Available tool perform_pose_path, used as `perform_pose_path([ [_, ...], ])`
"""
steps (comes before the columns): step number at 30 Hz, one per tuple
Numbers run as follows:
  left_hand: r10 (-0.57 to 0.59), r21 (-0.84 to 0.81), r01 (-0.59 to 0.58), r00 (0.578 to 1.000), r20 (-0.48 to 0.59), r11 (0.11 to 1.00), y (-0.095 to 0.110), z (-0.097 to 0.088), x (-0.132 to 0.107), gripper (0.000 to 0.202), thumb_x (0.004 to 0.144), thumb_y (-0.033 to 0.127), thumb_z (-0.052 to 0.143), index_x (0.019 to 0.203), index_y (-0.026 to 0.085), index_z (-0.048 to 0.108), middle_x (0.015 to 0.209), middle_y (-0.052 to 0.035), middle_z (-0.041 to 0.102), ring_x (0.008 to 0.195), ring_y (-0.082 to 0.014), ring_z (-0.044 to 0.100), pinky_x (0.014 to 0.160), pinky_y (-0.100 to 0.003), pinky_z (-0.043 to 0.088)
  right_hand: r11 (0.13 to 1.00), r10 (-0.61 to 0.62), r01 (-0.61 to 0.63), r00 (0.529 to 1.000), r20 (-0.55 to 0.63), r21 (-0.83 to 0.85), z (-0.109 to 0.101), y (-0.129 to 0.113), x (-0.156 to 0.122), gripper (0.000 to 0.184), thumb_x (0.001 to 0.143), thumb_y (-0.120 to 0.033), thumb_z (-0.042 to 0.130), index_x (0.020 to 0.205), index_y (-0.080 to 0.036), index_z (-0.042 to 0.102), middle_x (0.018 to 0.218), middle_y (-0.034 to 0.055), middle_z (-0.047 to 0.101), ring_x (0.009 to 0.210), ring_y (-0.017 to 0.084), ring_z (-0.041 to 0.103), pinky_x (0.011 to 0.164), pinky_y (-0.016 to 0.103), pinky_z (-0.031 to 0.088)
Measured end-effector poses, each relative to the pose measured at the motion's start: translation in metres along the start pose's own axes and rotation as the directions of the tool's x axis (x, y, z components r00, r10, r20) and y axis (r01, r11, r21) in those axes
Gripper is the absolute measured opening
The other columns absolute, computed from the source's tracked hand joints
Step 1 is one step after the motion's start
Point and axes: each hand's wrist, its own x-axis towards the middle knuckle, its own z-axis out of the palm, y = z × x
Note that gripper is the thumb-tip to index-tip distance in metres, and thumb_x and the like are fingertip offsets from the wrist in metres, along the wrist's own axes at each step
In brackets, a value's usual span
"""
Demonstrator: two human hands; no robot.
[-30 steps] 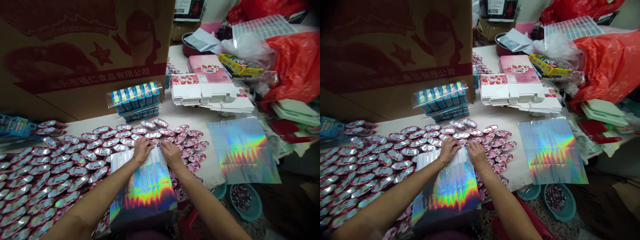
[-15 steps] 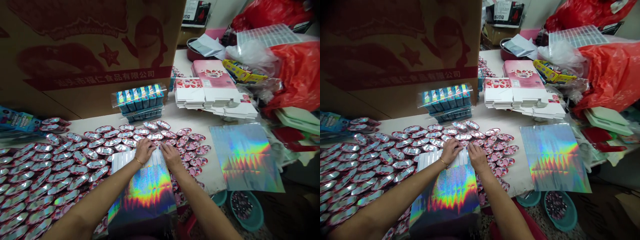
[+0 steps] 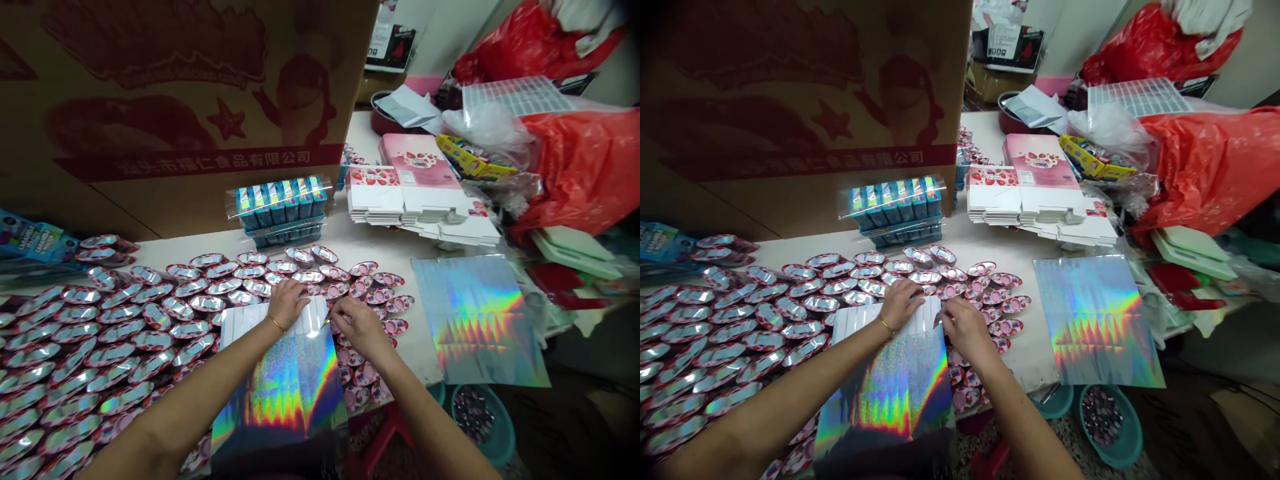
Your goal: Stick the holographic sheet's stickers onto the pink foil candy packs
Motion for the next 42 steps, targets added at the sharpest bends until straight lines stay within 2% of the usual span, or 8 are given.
perform_pose_path([
  [5,0.059,-0.344,-0.005,0.988,0.146,0.939,0.02,-0.012,0.003,0.039,0.089,0.035,0.03,0.089,0.019,0.066,0.092,-0.0045,0.063,0.09,-0.017,0.053,0.084,-0.032,0.038,0.859,0.288,-0.263,0.958,0.01,0.44,-0.009,0.009,0.003,0.014,0.075,-0.029,0.053,0.068,-0.017,0.058,0.061,-0.0026,0.055,0.056,0.01,0.048,0.054,0.021,0.035],
  [10,0.009,-0.477,0.078,0.984,0.178,0.875,0.019,-0.004,-0.003,0.036,0.084,0.04,0.038,0.091,0.02,0.067,0.101,-0.0055,0.063,0.099,-0.0194,0.052,0.092,-0.034,0.035,0.683,0.42,-0.271,0.905,-0.062,0.678,-0.013,0.018,0.007,0.019,0.071,-0.035,0.059,0.069,-0.017,0.058,0.057,-0.0039,0.051,0.053,0.009,0.044,0.051,0.021,0.032],
  [17,-0.318,-0.805,0.497,0.859,0.402,0.323,0.037,0.005,0.01,0.038,0.07,0.045,0.059,0.092,0.014,0.065,0.079,-0.0051,0.066,0.067,-0.0122,0.057,0.059,-0.022,0.042,0.47,0.577,-0.305,0.816,-0.027,0.828,0.0,0.026,0.015,0.025,0.062,-0.04,0.066,0.066,-0.017,0.058,0.055,-0.0035,0.055,0.051,0.01,0.047,0.05,0.022,0.034],
  [20,-0.392,-0.831,0.503,0.832,0.392,0.238,0.04,0.011,0.027,0.032,0.057,0.035,0.071,0.079,0.012,0.065,0.068,-0.0022,0.064,0.058,-0.0096,0.055,0.058,-0.022,0.042,0.454,0.661,-0.281,0.743,-0.108,0.845,0.016,0.036,0.021,0.027,0.061,-0.042,0.066,0.068,-0.017,0.059,0.057,-0.0033,0.055,0.05,0.01,0.046,0.05,0.023,0.034],
  [28,-0.399,-0.543,0.345,0.917,0.02,0.765,0.027,0.035,0.081,0.016,0.068,0.019,0.058,0.082,0.015,0.065,0.067,-0.0019,0.064,0.062,-0.0127,0.057,0.062,-0.024,0.044,0.866,0.487,-0.411,0.556,-0.674,0.287,0.053,0.063,0.053,0.024,0.076,-0.037,0.052,0.067,-0.017,0.063,0.077,0.0049,0.06,0.076,0.018,0.048,0.073,0.03,0.034],
  [33,-0.247,-0.241,0.227,0.967,-0.056,0.944,0.027,0.042,0.086,0.021,0.071,0.016,0.055,0.091,0.019,0.062,0.069,-0.0002,0.062,0.07,-0.0147,0.056,0.071,-0.027,0.042,0.834,0.411,-0.552,0.607,-0.681,0.012,0.056,0.067,0.06,0.019,0.079,-0.03,0.049,0.069,-0.02,0.062,0.084,0.0062,0.058,0.084,0.022,0.044,0.074,0.033,0.028],
  [39,-0.18,-0.101,0.167,0.973,-0.143,0.981,0.03,0.047,0.089,0.024,0.07,0.012,0.052,0.093,0.016,0.057,0.093,-0.0074,0.055,0.089,-0.0208,0.052,0.082,-0.034,0.04,0.798,0.452,-0.6,0.657,-0.604,-0.056,0.044,0.068,0.059,0.016,0.078,-0.028,0.049,0.083,-0.018,0.061,0.086,0.0088,0.056,0.083,0.025,0.042,0.07,0.034,0.027],
  [42,-0.224,-0.126,0.201,0.953,-0.203,0.971,0.028,0.04,0.088,0.028,0.071,0.012,0.049,0.098,0.014,0.053,0.098,-0.0096,0.053,0.093,-0.0216,0.051,0.084,-0.035,0.04,0.843,0.328,-0.492,0.792,-0.516,-0.219,0.034,0.065,0.057,0.02,0.082,-0.023,0.044,0.091,-0.021,0.061,0.089,0.0084,0.055,0.086,0.024,0.041,0.072,0.035,0.027],
])
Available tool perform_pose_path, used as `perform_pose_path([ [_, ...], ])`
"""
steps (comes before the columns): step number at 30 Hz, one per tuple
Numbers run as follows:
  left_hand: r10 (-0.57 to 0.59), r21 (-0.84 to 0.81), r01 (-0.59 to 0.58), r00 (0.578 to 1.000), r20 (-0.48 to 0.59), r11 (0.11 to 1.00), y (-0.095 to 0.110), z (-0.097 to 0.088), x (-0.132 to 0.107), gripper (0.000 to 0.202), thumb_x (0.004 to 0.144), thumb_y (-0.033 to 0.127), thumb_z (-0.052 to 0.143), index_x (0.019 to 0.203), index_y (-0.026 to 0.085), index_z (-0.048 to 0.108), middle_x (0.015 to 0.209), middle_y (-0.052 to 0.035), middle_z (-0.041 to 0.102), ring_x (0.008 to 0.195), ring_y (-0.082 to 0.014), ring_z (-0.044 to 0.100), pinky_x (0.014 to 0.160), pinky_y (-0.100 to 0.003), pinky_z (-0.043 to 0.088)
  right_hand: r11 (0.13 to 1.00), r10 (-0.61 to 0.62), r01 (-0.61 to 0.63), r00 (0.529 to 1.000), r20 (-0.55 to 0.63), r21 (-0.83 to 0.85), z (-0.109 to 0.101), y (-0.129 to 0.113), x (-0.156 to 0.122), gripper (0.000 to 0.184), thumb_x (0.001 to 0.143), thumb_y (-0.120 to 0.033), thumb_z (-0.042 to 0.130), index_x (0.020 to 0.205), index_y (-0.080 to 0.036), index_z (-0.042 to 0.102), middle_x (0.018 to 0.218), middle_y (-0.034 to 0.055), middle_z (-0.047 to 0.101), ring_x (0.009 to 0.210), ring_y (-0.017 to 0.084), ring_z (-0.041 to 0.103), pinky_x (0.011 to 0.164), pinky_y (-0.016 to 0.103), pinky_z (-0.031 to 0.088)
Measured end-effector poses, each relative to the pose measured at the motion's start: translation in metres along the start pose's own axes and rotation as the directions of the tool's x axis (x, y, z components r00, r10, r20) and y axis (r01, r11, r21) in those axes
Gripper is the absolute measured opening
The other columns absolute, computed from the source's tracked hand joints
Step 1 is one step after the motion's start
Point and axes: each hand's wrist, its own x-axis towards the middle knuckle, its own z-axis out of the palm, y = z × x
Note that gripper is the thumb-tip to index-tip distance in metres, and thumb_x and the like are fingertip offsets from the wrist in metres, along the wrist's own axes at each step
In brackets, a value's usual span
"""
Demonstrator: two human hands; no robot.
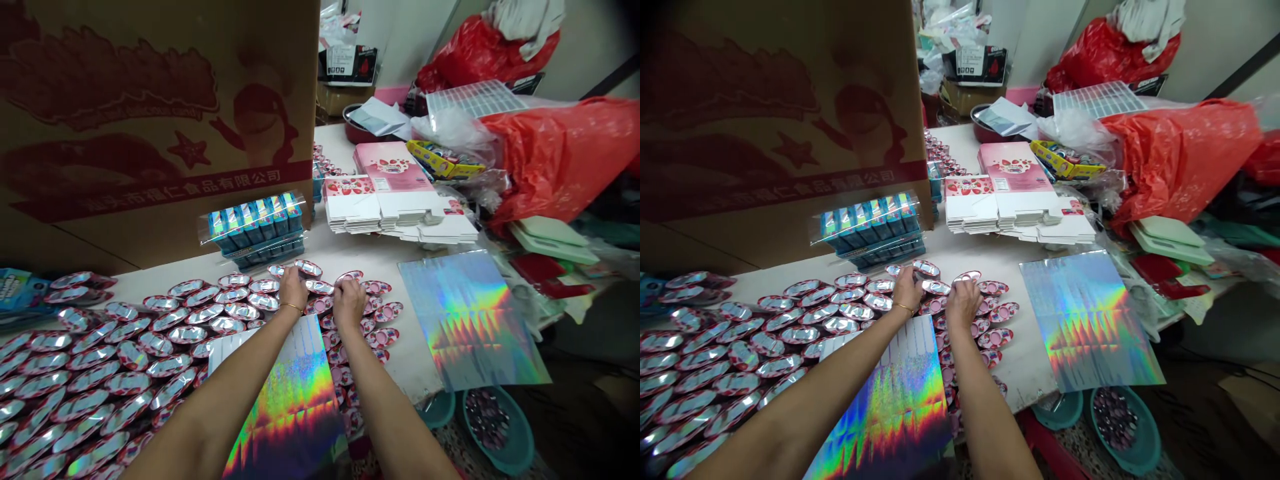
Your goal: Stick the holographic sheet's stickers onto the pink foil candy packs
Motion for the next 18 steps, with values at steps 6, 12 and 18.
perform_pose_path([
  [6,0.002,0.0,-0.002,0.996,-0.094,1.0,-0.051,-0.095,-0.06,0.03,0.078,0.035,0.049,0.101,0.016,0.052,0.101,-0.0085,0.055,0.098,-0.0216,0.051,0.089,-0.035,0.039,0.889,-0.419,0.452,0.867,0.268,-0.071,-0.027,0.021,-0.008,0.035,0.081,-0.011,0.042,0.11,-0.023,0.057,0.103,0.0092,0.054,0.09,0.022,0.044,0.075,0.035,0.029],
  [12,-0.423,0.077,0.416,0.897,0.131,0.906,-0.101,-0.176,-0.175,0.057,0.073,0.048,0.05,0.12,0.016,0.04,0.106,-0.0095,0.056,0.093,-0.0249,0.056,0.083,-0.041,0.044,0.909,-0.409,0.411,0.841,0.354,0.074,-0.056,0.04,-0.081,0.02,0.082,-0.034,0.05,0.09,-0.022,0.063,0.088,0.0063,0.056,0.086,0.021,0.048,0.077,0.032,0.036],
  [18,-0.545,-0.262,0.547,0.834,0.087,0.795,-0.094,-0.152,-0.194,0.059,0.06,0.033,0.064,0.113,0.015,0.046,0.105,-0.0101,0.059,0.087,-0.0224,0.06,0.075,-0.035,0.049,0.94,-0.296,0.224,0.912,0.286,0.259,-0.043,0.018,-0.117,0.029,0.076,-0.025,0.055,0.104,-0.019,0.055,0.101,0.0095,0.055,0.096,0.024,0.049,0.082,0.037,0.039],
])
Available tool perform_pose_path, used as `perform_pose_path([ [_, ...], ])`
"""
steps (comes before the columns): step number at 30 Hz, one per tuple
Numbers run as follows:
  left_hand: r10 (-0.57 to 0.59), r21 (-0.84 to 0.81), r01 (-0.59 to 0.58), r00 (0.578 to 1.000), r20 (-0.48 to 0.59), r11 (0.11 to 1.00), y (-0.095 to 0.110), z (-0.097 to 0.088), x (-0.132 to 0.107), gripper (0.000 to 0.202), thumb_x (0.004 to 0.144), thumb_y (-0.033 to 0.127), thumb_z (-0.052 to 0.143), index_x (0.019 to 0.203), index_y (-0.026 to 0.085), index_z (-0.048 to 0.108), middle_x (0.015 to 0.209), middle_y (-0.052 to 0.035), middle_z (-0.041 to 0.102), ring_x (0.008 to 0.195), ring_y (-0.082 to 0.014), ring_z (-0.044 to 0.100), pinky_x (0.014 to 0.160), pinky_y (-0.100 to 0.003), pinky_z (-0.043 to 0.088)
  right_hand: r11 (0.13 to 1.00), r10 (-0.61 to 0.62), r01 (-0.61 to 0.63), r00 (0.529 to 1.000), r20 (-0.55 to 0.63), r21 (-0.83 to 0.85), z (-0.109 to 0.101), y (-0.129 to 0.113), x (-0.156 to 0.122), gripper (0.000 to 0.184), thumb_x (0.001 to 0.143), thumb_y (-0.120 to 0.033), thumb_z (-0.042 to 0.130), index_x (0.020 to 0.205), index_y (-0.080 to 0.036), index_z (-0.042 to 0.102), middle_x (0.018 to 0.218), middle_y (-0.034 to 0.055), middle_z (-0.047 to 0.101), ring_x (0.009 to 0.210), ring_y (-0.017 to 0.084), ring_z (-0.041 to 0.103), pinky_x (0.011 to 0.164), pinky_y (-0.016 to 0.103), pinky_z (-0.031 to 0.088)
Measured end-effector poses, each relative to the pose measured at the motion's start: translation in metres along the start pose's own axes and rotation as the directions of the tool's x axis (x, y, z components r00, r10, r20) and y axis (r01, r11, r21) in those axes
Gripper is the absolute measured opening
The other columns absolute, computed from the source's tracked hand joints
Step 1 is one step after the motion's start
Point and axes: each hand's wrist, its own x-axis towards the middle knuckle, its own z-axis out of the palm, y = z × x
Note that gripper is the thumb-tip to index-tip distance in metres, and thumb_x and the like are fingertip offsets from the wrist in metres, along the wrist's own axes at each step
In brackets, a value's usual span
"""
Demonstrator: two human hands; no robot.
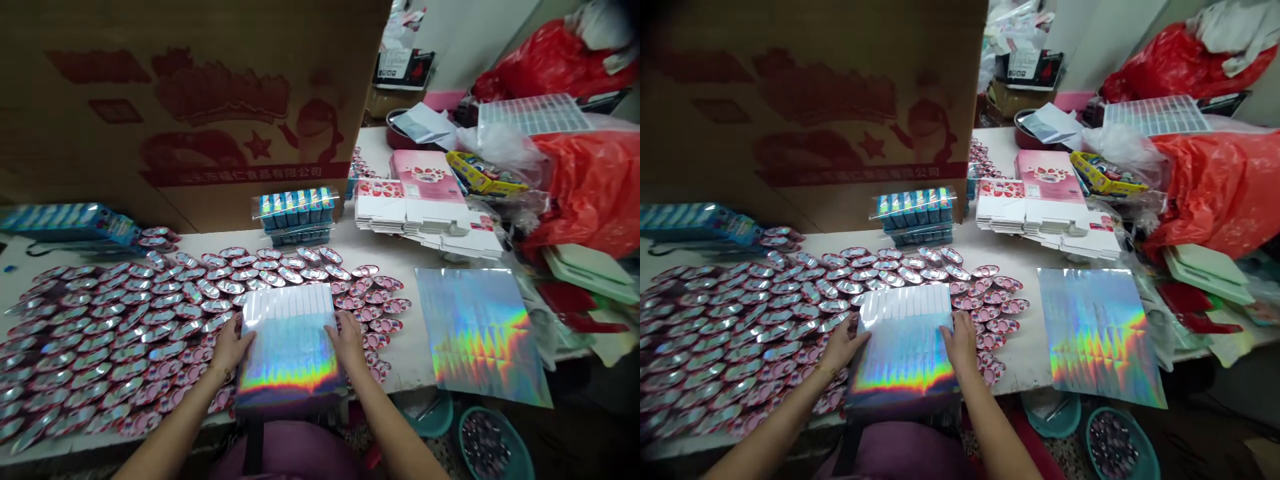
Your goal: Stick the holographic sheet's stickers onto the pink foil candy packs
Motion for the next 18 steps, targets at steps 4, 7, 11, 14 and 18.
perform_pose_path([
  [4,-0.134,-0.404,0.133,0.991,0.025,0.905,0.016,0.004,-0.005,0.069,0.059,0.025,0.063,0.123,0.015,0.039,0.094,-0.0078,0.063,0.073,-0.0162,0.062,0.066,-0.029,0.049,0.968,0.113,-0.106,0.993,-0.02,0.227,0.004,0.001,0.014,0.038,0.071,-0.026,0.056,0.108,-0.017,0.055,0.104,0.0104,0.056,0.098,0.025,0.05,0.083,0.039,0.041],
  [7,-0.049,-0.594,0.121,0.99,0.136,0.796,0.041,-0.006,-0.022,0.081,0.06,0.026,0.065,0.132,0.021,0.027,0.095,-0.006,0.064,0.075,-0.015,0.062,0.069,-0.028,0.049,0.846,0.212,-0.243,0.97,0.118,0.475,-0.004,0.004,0.022,0.047,0.067,-0.032,0.06,0.11,-0.016,0.054,0.093,0.0067,0.059,0.08,0.019,0.056,0.073,0.034,0.045],
  [11,0.047,-0.699,0.107,0.979,0.197,0.707,0.075,-0.024,-0.044,0.087,0.062,0.025,0.067,0.136,0.027,0.02,0.09,-0.0041,0.065,0.075,-0.0144,0.063,0.071,-0.028,0.049,0.599,0.13,-0.317,0.945,0.301,0.735,-0.019,0.002,0.03,0.06,0.065,-0.034,0.064,0.121,-0.02,0.047,0.092,0.0024,0.06,0.071,0.013,0.056,0.071,0.029,0.046],
  [14,0.089,-0.743,0.084,0.978,0.19,0.664,0.086,-0.035,-0.052,0.086,0.064,0.024,0.066,0.136,0.029,0.02,0.091,-0.0037,0.065,0.079,-0.0146,0.063,0.074,-0.029,0.049,0.501,0.081,-0.31,0.946,0.313,0.808,-0.028,-0.013,0.033,0.068,0.063,-0.03,0.066,0.126,-0.023,0.041,0.092,0.0016,0.061,0.074,0.013,0.058,0.072,0.028,0.047],
  [18,0.088,-0.756,-0.019,0.995,0.052,0.654,0.084,-0.044,-0.055,0.079,0.065,0.023,0.065,0.134,0.027,0.028,0.096,-0.0033,0.064,0.085,-0.0146,0.061,0.08,-0.03,0.047,0.448,0.009,-0.202,0.975,0.221,0.871,-0.044,-0.044,0.03,0.068,0.066,-0.03,0.064,0.129,-0.024,0.039,0.097,0.0035,0.064,0.089,0.016,0.059,0.081,0.031,0.046],
])
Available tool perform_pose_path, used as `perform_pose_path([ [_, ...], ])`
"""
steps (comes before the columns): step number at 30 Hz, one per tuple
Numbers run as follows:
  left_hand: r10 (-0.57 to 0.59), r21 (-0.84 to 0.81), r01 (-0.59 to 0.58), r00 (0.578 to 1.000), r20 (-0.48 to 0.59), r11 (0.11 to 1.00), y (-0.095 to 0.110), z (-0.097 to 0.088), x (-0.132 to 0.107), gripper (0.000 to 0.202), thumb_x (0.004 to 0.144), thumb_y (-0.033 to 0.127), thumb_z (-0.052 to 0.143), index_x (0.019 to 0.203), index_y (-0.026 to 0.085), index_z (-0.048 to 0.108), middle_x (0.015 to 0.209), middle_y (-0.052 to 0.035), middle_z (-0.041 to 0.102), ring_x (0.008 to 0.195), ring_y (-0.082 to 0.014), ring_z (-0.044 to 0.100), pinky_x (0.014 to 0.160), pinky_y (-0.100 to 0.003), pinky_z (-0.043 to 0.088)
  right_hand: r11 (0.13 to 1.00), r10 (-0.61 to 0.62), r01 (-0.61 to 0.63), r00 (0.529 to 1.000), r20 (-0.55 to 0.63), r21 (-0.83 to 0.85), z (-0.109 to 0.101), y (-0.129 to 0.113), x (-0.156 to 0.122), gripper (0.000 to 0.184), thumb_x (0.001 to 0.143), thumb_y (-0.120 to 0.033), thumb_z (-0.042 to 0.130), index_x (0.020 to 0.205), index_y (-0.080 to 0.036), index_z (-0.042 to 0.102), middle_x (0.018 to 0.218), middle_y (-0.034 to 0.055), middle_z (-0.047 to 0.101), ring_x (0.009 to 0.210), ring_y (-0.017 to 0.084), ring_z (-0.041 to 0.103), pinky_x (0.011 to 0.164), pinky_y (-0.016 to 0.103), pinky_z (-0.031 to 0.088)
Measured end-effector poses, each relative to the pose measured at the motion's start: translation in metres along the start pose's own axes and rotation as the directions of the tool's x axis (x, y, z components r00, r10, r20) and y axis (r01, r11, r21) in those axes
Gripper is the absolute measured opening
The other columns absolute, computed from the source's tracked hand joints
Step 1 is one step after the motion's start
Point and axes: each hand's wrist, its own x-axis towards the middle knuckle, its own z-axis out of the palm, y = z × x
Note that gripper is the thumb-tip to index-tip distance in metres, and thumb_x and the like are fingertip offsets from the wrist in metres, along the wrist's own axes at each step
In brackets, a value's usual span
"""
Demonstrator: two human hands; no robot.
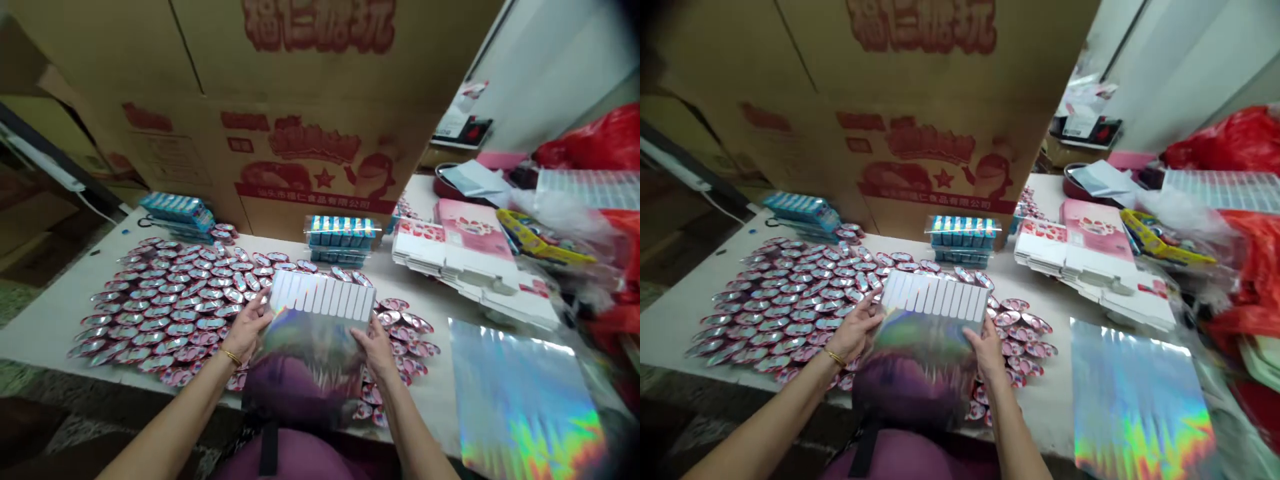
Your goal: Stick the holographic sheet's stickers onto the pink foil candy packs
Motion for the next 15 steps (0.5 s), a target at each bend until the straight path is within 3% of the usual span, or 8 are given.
perform_pose_path([
  [2,0.062,0.051,-0.058,0.995,-0.073,0.997,0.001,-0.005,-0.001,0.071,0.064,0.025,0.065,0.129,0.024,0.038,0.101,-0.0045,0.063,0.089,-0.0154,0.06,0.082,-0.031,0.046,0.998,-0.052,0.051,0.997,-0.048,-0.029,0.006,-0.014,-0.006,0.066,0.068,-0.031,0.063,0.129,-0.025,0.04,0.094,0.0022,0.065,0.086,0.015,0.059,0.08,0.03,0.047],
  [5,0.131,0.212,-0.104,0.985,-0.117,0.972,0.007,-0.011,-0.005,0.051,0.065,0.031,0.064,0.113,0.017,0.057,0.108,-0.0078,0.061,0.094,-0.0184,0.057,0.083,-0.032,0.045,0.999,-0.018,0.014,0.996,-0.092,-0.047,0.005,-0.033,-0.011,0.068,0.066,-0.034,0.066,0.129,-0.027,0.041,0.077,-0.0012,0.065,0.068,0.014,0.059,0.066,0.028,0.051],
  [8,0.242,0.382,-0.2,0.968,-0.066,0.902,0.022,-0.013,-0.015,0.04,0.068,0.033,0.062,0.104,0.015,0.064,0.107,-0.0082,0.061,0.099,-0.0197,0.054,0.089,-0.033,0.042,0.997,0.04,-0.041,0.999,-0.017,-0.059,-0.005,-0.051,-0.01,0.062,0.063,-0.037,0.069,0.121,-0.024,0.051,0.077,0.0002,0.066,0.063,0.014,0.059,0.061,0.028,0.052],
  [12,0.379,0.541,-0.348,0.924,0.058,0.766,0.046,-0.01,-0.033,0.042,0.066,0.031,0.066,0.105,0.017,0.063,0.099,-0.0063,0.062,0.094,-0.0191,0.055,0.087,-0.032,0.042,0.984,0.052,-0.029,0.99,0.13,-0.176,-0.018,-0.077,-0.008,0.059,0.058,-0.036,0.073,0.114,-0.022,0.058,0.102,0.0046,0.065,0.08,0.019,0.061,0.069,0.031,0.053],
  [15,0.446,0.625,-0.387,0.892,0.069,0.677,0.057,-0.006,-0.044,0.039,0.065,0.03,0.068,0.101,0.016,0.066,0.09,-0.0056,0.063,0.086,-0.0182,0.056,0.081,-0.031,0.044,0.948,0.038,0.017,0.985,0.168,-0.317,-0.021,-0.095,-0.009,0.058,0.057,-0.036,0.074,0.111,-0.021,0.06,0.095,0.0049,0.067,0.08,0.02,0.061,0.07,0.031,0.052],
])
